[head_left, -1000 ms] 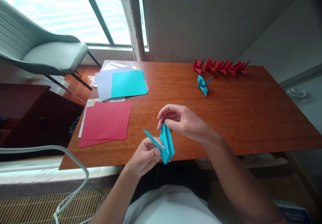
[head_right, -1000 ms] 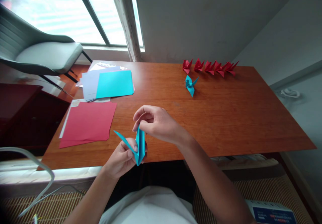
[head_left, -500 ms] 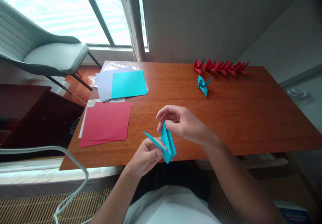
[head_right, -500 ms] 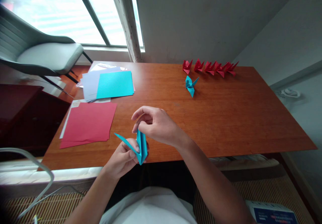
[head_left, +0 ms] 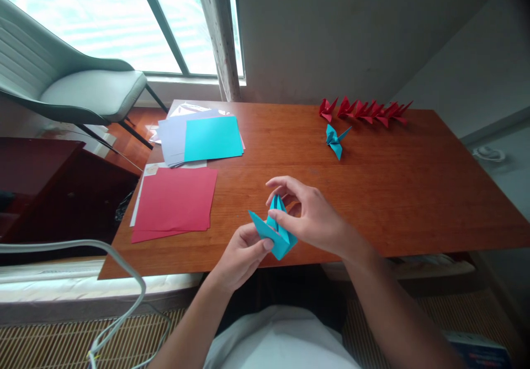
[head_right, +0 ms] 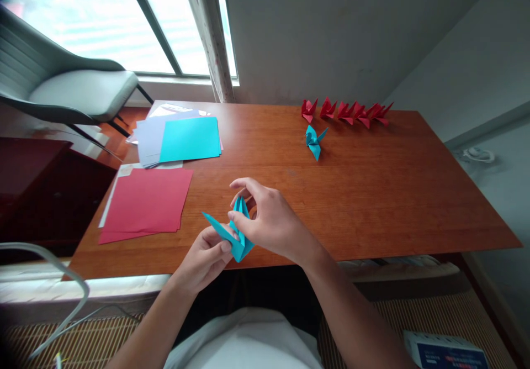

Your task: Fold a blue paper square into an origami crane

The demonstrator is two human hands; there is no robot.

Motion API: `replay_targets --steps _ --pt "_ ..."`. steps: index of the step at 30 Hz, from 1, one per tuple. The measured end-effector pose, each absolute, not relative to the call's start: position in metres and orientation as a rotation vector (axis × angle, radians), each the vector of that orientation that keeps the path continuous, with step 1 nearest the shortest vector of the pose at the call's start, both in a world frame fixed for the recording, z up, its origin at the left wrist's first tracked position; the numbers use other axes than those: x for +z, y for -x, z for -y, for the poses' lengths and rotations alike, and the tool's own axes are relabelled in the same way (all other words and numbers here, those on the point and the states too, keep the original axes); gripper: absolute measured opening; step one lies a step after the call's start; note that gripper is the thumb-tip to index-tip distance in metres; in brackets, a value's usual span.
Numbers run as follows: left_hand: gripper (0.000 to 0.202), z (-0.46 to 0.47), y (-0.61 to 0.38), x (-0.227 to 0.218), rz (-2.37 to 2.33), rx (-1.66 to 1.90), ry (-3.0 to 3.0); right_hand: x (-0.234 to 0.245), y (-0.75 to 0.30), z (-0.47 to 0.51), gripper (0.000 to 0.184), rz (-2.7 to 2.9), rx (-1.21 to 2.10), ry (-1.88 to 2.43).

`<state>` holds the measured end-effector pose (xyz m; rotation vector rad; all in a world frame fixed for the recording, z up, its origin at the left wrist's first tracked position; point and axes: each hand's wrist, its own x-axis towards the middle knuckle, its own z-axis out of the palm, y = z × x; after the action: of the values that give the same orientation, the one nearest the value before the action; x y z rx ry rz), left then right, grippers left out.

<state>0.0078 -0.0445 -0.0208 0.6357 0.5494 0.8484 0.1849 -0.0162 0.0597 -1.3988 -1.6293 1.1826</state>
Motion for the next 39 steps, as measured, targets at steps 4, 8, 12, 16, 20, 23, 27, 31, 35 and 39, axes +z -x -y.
replay_targets --steps 4,8,12,16,20,23,27,31,35,39 --pt "0.015 0.046 -0.007 -0.016 -0.645 0.848 -0.870 0.050 -0.190 0.015 0.043 1.529 1.259 1.301" --pt "0.009 0.045 -0.003 0.004 -0.713 0.832 -1.260 0.040 -0.199 0.018 0.030 1.428 1.355 1.178" --pt "0.011 0.045 0.002 0.021 -0.795 0.785 -1.705 0.039 -0.212 0.025 0.025 1.418 1.272 1.145" --pt "0.024 0.046 0.006 0.023 -0.898 0.762 -2.206 0.054 -0.224 0.033 0.021 1.709 1.001 1.121" --pt "0.025 0.048 0.005 0.023 -1.021 0.683 -2.661 0.064 -0.223 0.038 0.019 2.046 0.761 1.070" --pt "0.022 0.047 0.003 0.026 -1.021 0.706 -2.806 0.063 -0.218 0.038 0.013 2.227 0.632 1.078" --pt "0.024 0.046 0.003 0.029 -1.031 0.688 -2.857 0.060 -0.221 0.032 0.011 2.318 0.463 1.063" --pt "0.024 0.044 0.005 0.027 -1.019 0.695 -2.857 0.064 -0.230 0.027 0.014 2.334 0.397 1.054" --pt "0.025 0.044 0.008 0.024 -1.048 0.698 -2.843 0.068 -0.233 0.029 0.014 2.264 0.440 1.136" --pt "0.025 0.044 0.008 0.022 -1.055 0.726 -2.822 0.066 -0.231 0.032 0.012 2.073 0.519 1.260"
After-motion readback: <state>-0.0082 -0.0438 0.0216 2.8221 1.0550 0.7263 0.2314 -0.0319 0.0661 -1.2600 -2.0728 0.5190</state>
